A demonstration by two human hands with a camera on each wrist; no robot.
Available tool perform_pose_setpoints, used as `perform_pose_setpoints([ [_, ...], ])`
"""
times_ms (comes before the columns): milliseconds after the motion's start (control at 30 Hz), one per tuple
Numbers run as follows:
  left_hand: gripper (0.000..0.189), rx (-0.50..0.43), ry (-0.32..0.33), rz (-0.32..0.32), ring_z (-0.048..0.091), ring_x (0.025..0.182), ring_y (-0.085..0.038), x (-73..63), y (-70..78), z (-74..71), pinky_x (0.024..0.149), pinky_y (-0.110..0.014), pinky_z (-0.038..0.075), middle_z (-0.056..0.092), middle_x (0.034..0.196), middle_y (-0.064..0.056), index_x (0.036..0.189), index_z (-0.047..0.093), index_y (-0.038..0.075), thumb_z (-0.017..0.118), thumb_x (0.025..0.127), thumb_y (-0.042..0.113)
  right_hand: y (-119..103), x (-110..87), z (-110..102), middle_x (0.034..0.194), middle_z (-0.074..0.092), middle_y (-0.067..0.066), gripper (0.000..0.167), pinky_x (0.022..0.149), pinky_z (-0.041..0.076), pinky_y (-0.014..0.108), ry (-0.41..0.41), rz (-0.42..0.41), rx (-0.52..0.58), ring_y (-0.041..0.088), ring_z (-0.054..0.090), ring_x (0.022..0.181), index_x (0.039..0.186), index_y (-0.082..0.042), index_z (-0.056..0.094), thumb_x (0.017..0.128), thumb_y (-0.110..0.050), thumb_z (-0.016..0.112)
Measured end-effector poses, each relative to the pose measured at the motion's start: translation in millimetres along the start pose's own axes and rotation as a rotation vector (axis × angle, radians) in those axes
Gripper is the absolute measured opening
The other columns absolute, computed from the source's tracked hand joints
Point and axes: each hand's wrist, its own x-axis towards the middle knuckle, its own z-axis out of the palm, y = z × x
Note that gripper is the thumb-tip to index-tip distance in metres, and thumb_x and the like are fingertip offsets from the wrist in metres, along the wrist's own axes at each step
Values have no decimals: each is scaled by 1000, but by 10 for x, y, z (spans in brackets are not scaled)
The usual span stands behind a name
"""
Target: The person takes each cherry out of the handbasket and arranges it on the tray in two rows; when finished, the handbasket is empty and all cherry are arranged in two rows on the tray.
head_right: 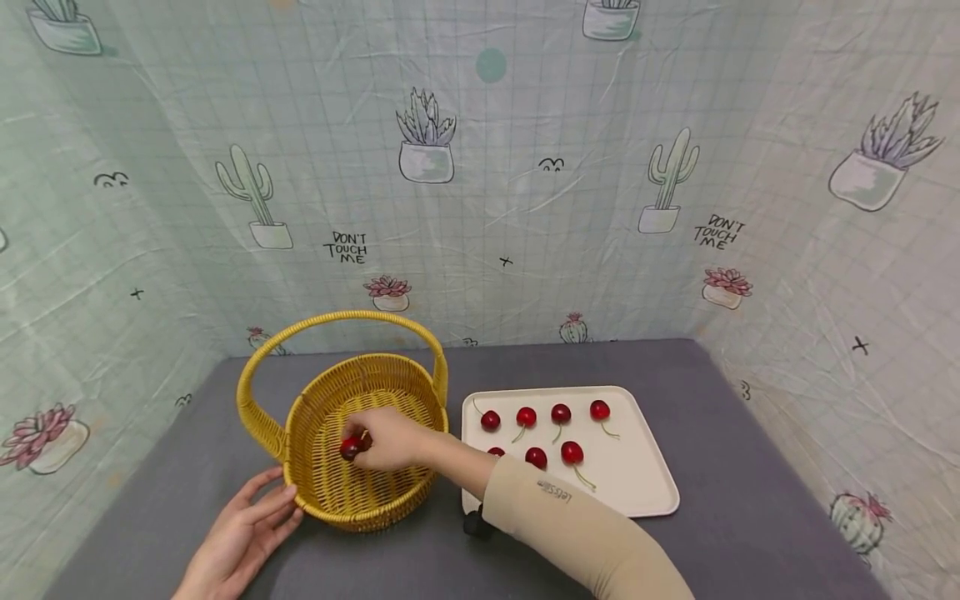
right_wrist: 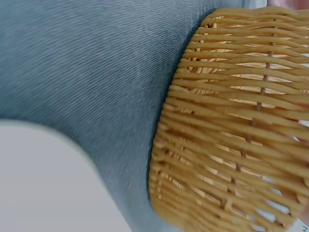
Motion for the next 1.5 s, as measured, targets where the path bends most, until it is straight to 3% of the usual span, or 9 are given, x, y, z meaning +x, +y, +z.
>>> perform_pose_setpoints([
  [200, 39, -4, 1, 1, 64, 103, -16, -4, -3, 6, 90, -36, 56, 59, 117, -2, 135, 34, 15, 57, 106, 6, -5, -187, -103, 105, 69, -5, 27, 82, 53, 17, 7, -1, 16, 6, 64, 98, 117, -10, 69, 91, -3, 73],
  [567, 37, -5, 5, 2, 65, 102, -16, -30, 0, 1, 90, -36, 56, 59, 112, -1, 133, 36, 16, 58, 106, 6, 15, -582, -367, 109, 69, -4, 30, 83, 58, 23, 46, 33, 182, 9, 66, 101, 119, -11, 68, 91, 0, 74],
  [867, 38, -2, 8, 0, 65, 100, -15, -30, 16, -3, 90, -36, 56, 59, 113, -1, 135, 34, 16, 58, 106, 7, 100, -878, -676, 115, 67, -1, 32, 85, 59, 28, 106, 34, 186, 18, 66, 105, 123, -9, 67, 93, -1, 73],
  [1200, 40, -1, 3, 15, 65, 104, -15, -28, 16, 15, 91, -36, 56, 60, 118, -2, 135, 34, 15, 58, 106, 6, 193, -1198, -960, 114, 69, 6, 31, 81, 61, 34, 166, 127, 263, 25, 70, 105, 124, -9, 67, 95, -1, 72],
  [1500, 42, -2, 1, 20, 65, 104, -15, -23, -5, 23, 91, -36, 56, 60, 118, -2, 137, 33, 15, 58, 105, 5, 397, -1623, -1015, 118, 68, 4, 29, 89, 58, 30, 240, 194, 207, 24, 66, 112, 121, -9, 66, 94, -4, 73],
])
